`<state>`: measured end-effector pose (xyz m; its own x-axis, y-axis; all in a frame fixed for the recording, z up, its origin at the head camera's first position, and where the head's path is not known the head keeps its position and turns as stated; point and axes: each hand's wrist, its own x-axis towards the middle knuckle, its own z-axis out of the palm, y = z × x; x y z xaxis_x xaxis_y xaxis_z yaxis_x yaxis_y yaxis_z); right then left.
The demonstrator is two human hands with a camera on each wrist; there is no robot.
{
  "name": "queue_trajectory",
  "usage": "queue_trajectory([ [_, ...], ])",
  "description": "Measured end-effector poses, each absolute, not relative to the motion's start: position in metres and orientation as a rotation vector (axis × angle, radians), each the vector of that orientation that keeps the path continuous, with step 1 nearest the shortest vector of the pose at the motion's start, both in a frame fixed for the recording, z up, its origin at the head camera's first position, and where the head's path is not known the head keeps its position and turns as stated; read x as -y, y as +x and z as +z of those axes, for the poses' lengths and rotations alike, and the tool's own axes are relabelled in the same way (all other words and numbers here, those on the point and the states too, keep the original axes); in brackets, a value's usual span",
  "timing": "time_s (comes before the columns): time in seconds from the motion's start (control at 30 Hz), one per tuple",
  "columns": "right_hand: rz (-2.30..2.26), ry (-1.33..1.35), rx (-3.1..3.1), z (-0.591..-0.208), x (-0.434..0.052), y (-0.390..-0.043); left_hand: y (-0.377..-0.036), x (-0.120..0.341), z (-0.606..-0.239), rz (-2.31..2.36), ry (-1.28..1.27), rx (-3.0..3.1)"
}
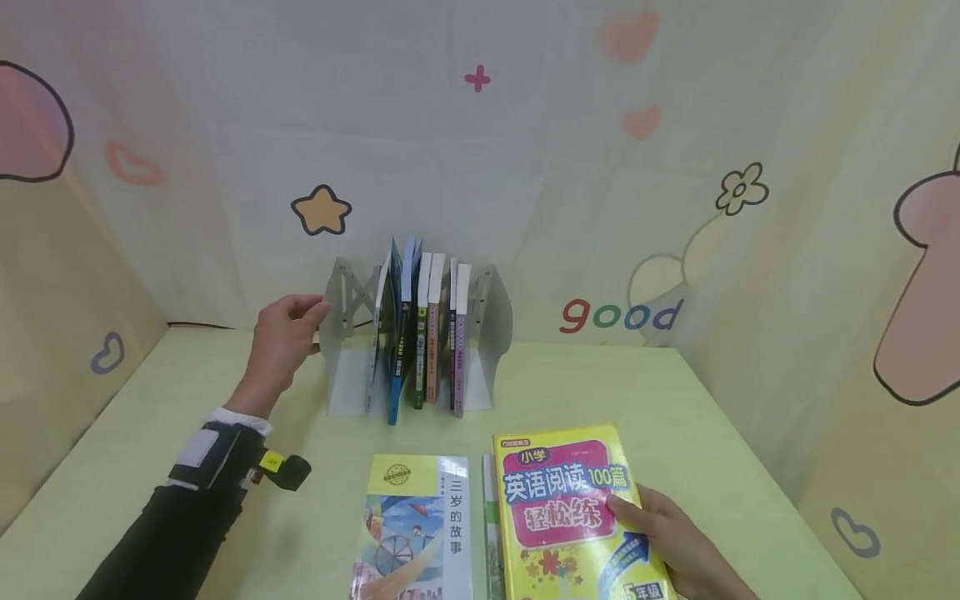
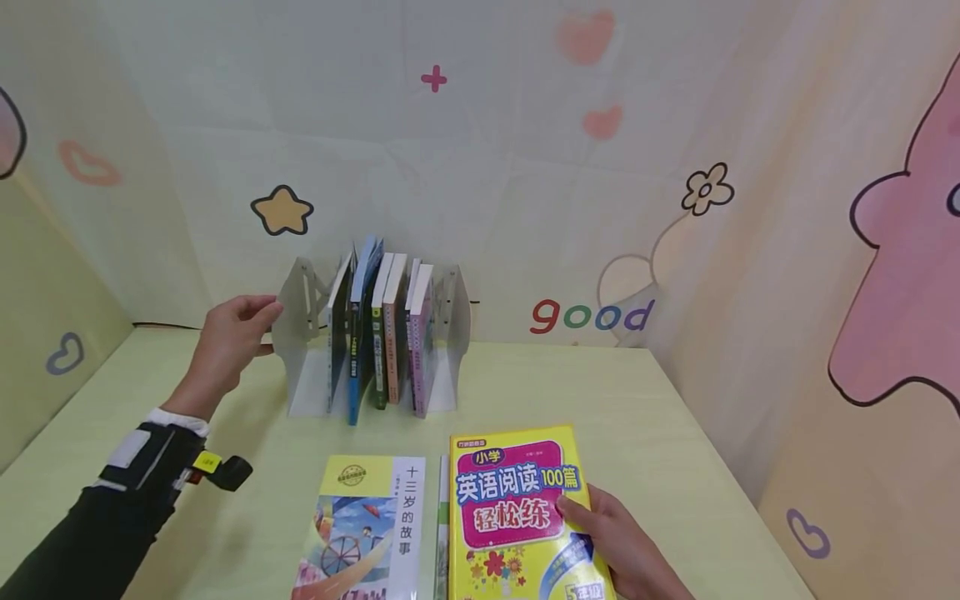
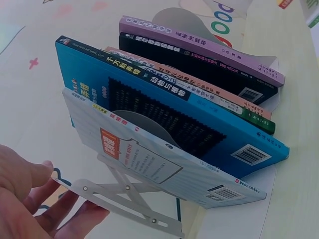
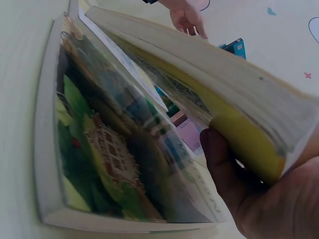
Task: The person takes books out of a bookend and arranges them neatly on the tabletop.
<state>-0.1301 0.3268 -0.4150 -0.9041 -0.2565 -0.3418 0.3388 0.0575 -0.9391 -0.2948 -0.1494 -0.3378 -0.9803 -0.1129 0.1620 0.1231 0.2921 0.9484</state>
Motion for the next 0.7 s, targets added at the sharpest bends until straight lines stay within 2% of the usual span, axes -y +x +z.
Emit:
queue_trajectory([
  [0.7, -1.922, 0.306, -1.791, -0.426, -0.315, -0.125, -0.295, 0.149, -0.338, -1.758, -0.024, 2.334],
])
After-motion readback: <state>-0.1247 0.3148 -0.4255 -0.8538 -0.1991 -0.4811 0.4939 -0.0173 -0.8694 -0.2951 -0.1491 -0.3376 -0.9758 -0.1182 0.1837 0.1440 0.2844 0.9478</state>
